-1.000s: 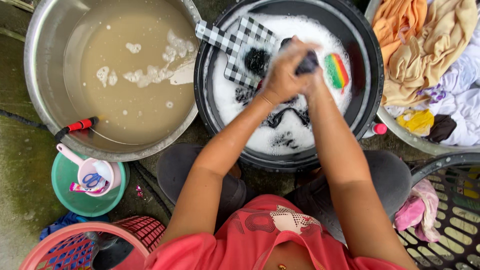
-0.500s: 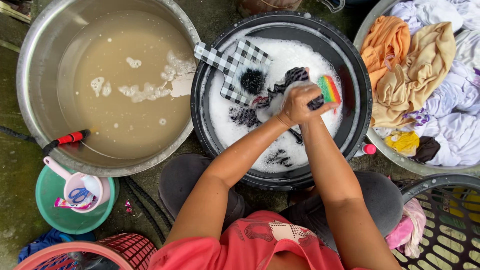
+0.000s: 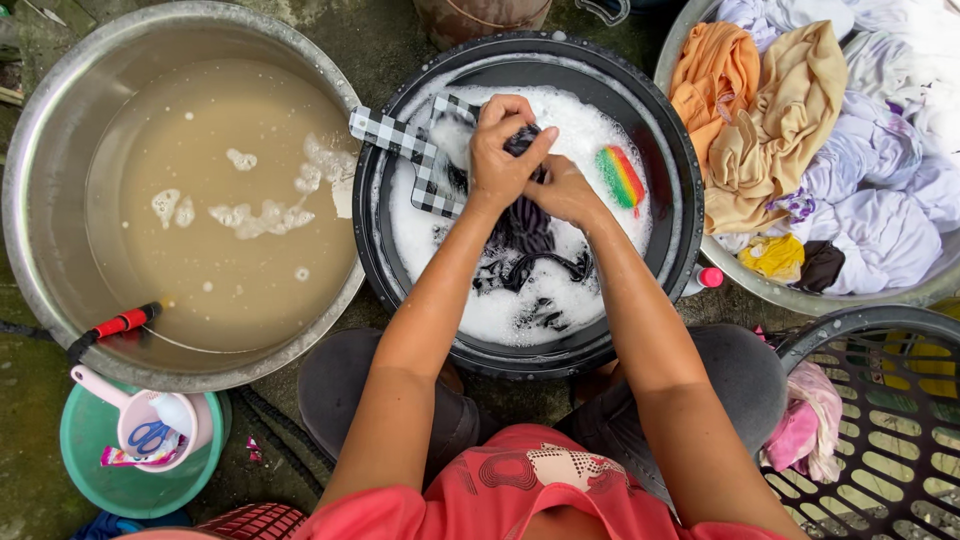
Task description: The person hand-washes clothes by scrubbing and wringing garments in a basin of soapy water, placing one into a basket before scrubbing another piece.
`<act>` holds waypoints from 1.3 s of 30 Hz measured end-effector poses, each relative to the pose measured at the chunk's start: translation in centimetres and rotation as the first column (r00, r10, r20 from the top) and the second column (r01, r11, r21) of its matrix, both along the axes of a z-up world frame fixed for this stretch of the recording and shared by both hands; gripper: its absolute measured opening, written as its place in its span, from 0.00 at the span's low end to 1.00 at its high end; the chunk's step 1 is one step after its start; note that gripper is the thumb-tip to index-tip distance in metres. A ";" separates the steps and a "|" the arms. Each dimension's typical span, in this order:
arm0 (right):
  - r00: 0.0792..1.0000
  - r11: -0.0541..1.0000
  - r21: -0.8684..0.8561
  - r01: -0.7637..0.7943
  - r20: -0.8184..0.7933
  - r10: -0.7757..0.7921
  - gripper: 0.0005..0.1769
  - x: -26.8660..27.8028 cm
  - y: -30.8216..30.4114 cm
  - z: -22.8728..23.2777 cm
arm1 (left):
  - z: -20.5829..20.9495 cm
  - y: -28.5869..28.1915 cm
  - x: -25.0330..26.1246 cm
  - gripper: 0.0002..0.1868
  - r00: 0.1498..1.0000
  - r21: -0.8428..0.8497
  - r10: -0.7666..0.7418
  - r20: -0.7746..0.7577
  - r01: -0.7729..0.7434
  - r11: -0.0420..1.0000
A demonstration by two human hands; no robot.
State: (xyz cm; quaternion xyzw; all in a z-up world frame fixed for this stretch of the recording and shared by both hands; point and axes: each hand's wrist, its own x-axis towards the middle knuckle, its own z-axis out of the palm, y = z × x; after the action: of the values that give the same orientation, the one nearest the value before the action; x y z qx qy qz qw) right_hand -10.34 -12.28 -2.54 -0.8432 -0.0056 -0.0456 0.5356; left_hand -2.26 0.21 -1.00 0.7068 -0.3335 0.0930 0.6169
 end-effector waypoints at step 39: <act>0.971 0.874 -0.481 0.071 -0.165 -0.170 0.39 0.8 -1.4 -4.0 | -6.8 2.7 2.8 0.24 0.948 0.278 -0.056 -0.313 0.147 0.949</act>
State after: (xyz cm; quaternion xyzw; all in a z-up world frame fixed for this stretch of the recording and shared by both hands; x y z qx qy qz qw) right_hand -9.54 -13.69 -6.49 -0.9469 0.0909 0.0095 0.3082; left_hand 0.56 2.93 -7.81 0.7790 -0.2820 -0.0993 0.5511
